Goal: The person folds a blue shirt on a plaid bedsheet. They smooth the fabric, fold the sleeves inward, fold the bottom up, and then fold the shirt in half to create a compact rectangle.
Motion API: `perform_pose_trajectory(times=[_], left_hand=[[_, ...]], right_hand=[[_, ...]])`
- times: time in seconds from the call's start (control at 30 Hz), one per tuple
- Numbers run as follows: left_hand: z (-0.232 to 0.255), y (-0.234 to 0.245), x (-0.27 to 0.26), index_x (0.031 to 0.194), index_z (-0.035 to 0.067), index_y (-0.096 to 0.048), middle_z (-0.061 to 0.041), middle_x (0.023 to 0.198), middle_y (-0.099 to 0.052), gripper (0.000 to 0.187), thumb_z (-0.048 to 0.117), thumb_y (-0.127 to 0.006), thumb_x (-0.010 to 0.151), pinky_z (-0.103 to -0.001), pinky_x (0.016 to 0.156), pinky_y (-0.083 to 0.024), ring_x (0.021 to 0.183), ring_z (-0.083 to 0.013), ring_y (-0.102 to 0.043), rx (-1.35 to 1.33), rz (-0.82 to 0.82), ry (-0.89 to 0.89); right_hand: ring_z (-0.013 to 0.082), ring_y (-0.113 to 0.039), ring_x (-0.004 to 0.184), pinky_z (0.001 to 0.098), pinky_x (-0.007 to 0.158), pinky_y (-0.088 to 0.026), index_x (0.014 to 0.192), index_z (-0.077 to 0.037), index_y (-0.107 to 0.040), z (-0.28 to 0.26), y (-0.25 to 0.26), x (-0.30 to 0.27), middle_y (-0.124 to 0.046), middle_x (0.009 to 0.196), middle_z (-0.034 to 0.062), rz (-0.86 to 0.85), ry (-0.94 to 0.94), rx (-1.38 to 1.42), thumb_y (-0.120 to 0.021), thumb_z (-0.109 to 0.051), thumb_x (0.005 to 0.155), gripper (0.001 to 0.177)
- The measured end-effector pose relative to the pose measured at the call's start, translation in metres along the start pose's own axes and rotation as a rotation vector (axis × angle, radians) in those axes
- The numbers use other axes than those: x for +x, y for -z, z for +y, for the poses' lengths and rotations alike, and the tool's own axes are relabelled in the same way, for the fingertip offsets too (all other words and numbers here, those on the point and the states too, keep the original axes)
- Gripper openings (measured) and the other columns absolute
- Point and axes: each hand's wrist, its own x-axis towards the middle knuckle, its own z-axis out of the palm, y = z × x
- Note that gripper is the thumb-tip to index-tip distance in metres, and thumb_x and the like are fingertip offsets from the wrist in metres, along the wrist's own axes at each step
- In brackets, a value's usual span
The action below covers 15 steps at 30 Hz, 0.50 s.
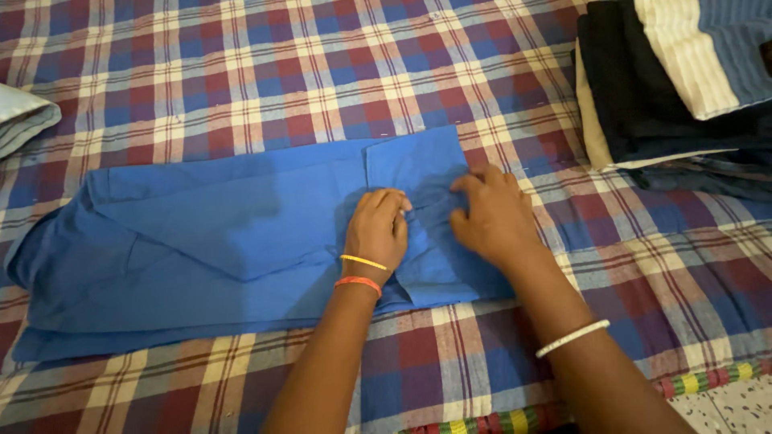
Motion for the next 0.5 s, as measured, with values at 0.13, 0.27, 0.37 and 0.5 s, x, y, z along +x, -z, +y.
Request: perform_pose_trajectory(times=[0.13, 0.27, 0.37, 0.5], left_hand=[[-0.001, 0.000, -0.003, 0.093, 0.005, -0.066, -0.013, 0.106, -0.070, 0.017, -0.006, -0.061, 0.081, -0.043, 0.087, -0.054, 0.098, -0.0342, -0.064, -0.018, 0.034, -0.017], [-0.003, -0.001, -0.002, 0.096, 0.004, -0.066, -0.014, 0.098, -0.068, 0.015, -0.006, -0.061, 0.085, -0.045, 0.087, -0.053, 0.097, -0.0357, -0.064, 0.006, 0.049, 0.009], [-0.004, -0.004, -0.003, 0.096, 0.003, -0.065, -0.014, 0.097, -0.068, 0.014, -0.008, -0.060, 0.087, -0.045, 0.086, -0.053, 0.097, -0.0366, -0.064, -0.010, 0.065, 0.043], [-0.006, -0.005, -0.004, 0.093, 0.005, -0.065, -0.013, 0.098, -0.068, 0.016, -0.008, -0.060, 0.086, -0.044, 0.086, -0.054, 0.097, -0.0354, -0.065, -0.020, 0.091, 0.039]], right_hand=[[0.0338, -0.055, 0.127, 0.0528, 0.102, -0.043, 0.102, -0.018, -0.073, -0.001, -0.005, 0.008, -0.061, 0.131, 0.0093, 0.077, 0.123, 0.043, -0.076, -0.024, 0.080, 0.023], [0.0339, -0.056, 0.124, 0.0504, 0.101, -0.045, 0.104, -0.017, -0.073, 0.004, -0.014, 0.001, -0.062, 0.134, 0.0089, 0.169, 0.196, 0.155, -0.076, -0.020, 0.079, 0.026], [0.0357, -0.054, 0.123, 0.0527, 0.098, -0.044, 0.103, -0.015, -0.074, 0.008, -0.019, -0.002, -0.062, 0.132, 0.0099, 0.228, 0.219, 0.092, -0.079, -0.019, 0.076, 0.028], [0.0349, -0.055, 0.124, 0.0528, 0.097, -0.045, 0.096, -0.015, -0.073, 0.010, -0.023, 0.000, -0.062, 0.131, 0.0095, 0.234, 0.223, 0.085, -0.080, -0.018, 0.073, 0.024]])
